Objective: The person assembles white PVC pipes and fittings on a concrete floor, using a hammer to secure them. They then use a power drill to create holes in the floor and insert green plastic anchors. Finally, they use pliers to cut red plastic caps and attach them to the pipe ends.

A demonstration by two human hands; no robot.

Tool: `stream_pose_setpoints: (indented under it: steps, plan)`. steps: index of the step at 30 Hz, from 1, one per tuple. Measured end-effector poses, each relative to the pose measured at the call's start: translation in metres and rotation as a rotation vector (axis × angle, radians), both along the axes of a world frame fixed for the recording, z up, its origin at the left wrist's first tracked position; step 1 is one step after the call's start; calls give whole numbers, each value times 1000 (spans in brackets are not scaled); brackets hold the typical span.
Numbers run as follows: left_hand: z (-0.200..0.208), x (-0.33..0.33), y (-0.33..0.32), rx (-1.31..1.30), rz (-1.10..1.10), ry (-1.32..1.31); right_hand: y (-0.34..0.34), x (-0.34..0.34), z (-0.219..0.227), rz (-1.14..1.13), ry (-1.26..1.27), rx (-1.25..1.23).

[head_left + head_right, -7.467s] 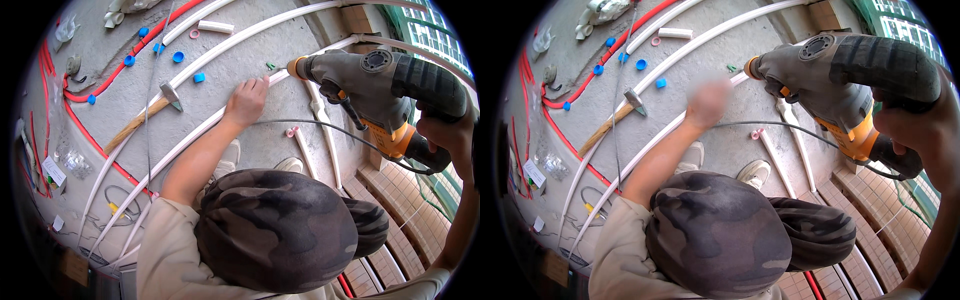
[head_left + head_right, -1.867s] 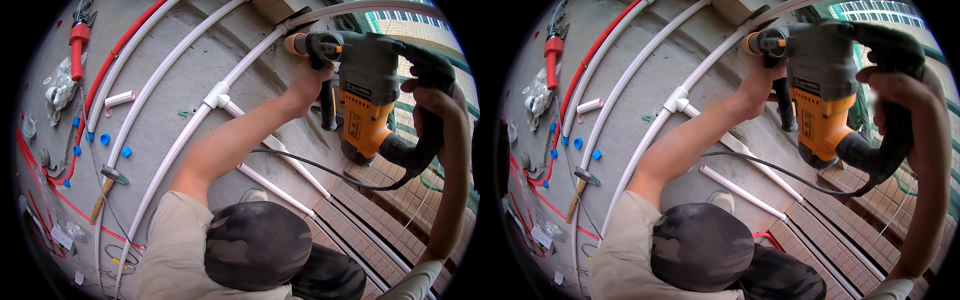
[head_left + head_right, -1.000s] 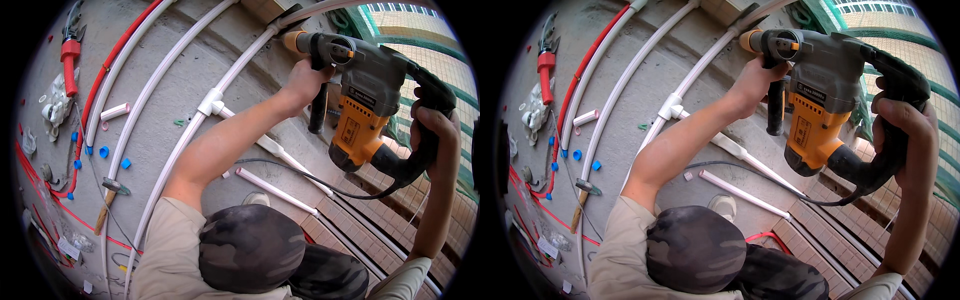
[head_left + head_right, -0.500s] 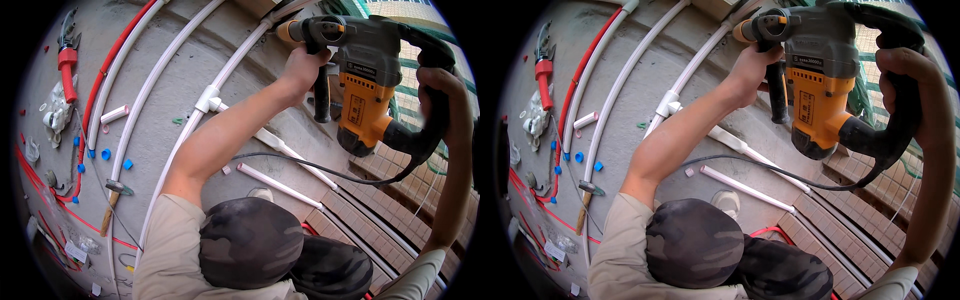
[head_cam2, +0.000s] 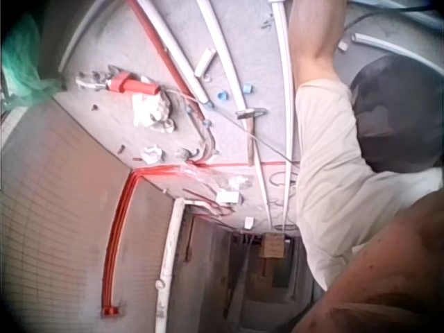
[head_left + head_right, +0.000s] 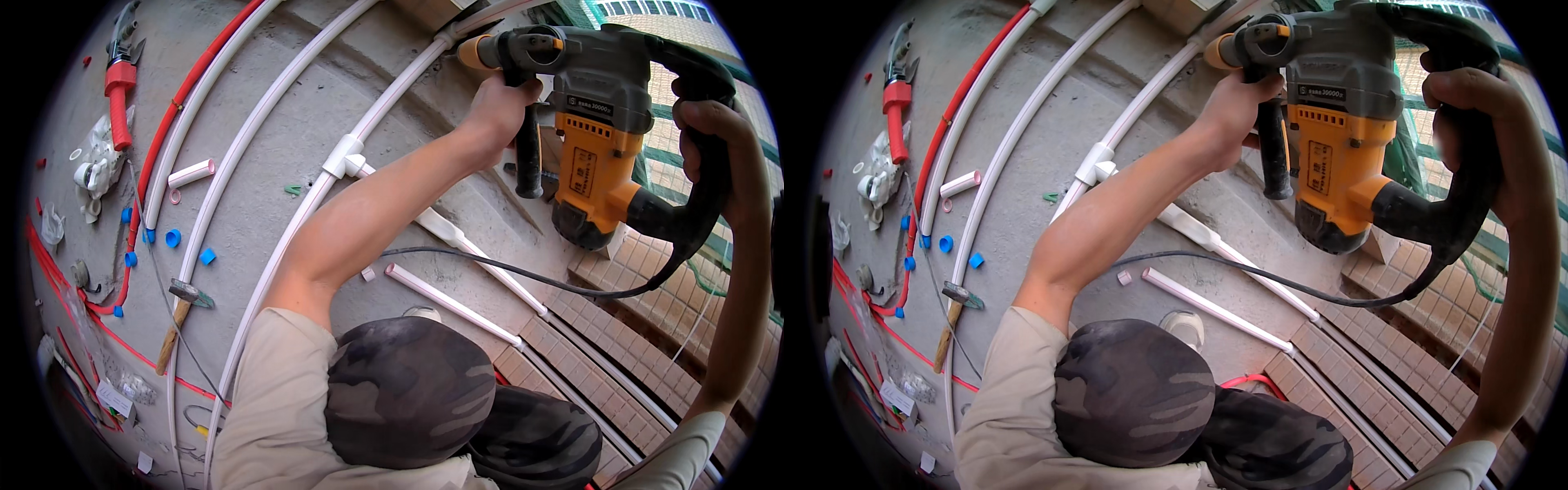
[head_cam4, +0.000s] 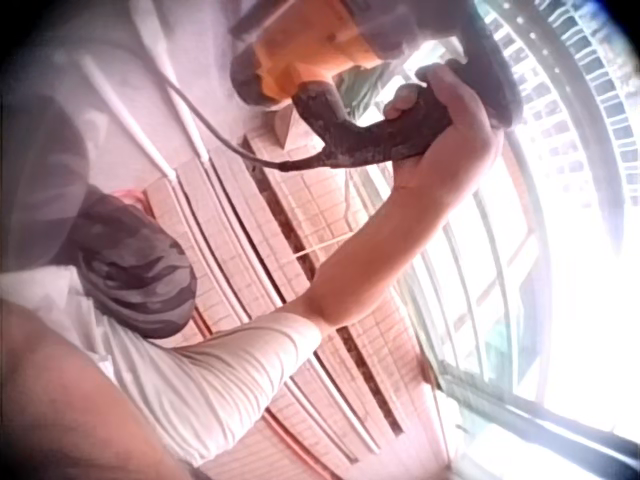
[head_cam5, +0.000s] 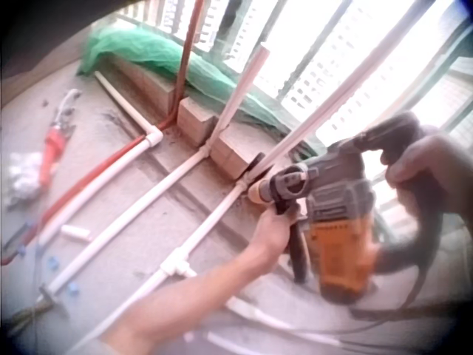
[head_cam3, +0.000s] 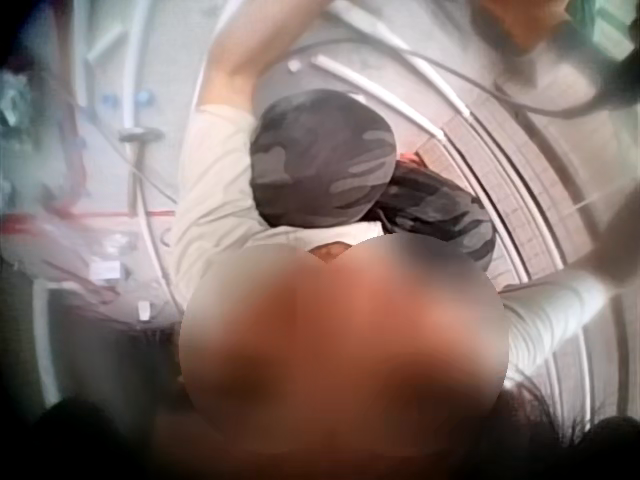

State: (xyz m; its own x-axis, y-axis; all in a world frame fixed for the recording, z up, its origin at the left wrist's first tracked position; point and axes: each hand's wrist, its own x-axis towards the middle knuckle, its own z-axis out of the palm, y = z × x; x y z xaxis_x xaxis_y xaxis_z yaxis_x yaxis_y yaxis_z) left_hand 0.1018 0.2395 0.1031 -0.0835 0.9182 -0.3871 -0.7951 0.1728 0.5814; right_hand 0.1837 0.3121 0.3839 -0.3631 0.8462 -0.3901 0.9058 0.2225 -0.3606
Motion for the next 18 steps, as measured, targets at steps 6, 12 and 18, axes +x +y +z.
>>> stream_pose_setpoints:
  steps: [6, 12, 18]
  plan:
    - [-1, -3, 2, -1, 12, 16, 17, 2, 0, 41, 18, -36]
    - [-7, 0, 7, 22, 60, -13, 0, -15, -5, 22, 112, -9]
    - [-5, -5, 4, -11, 62, -60, 16, -20, -6, 66, 50, -68]
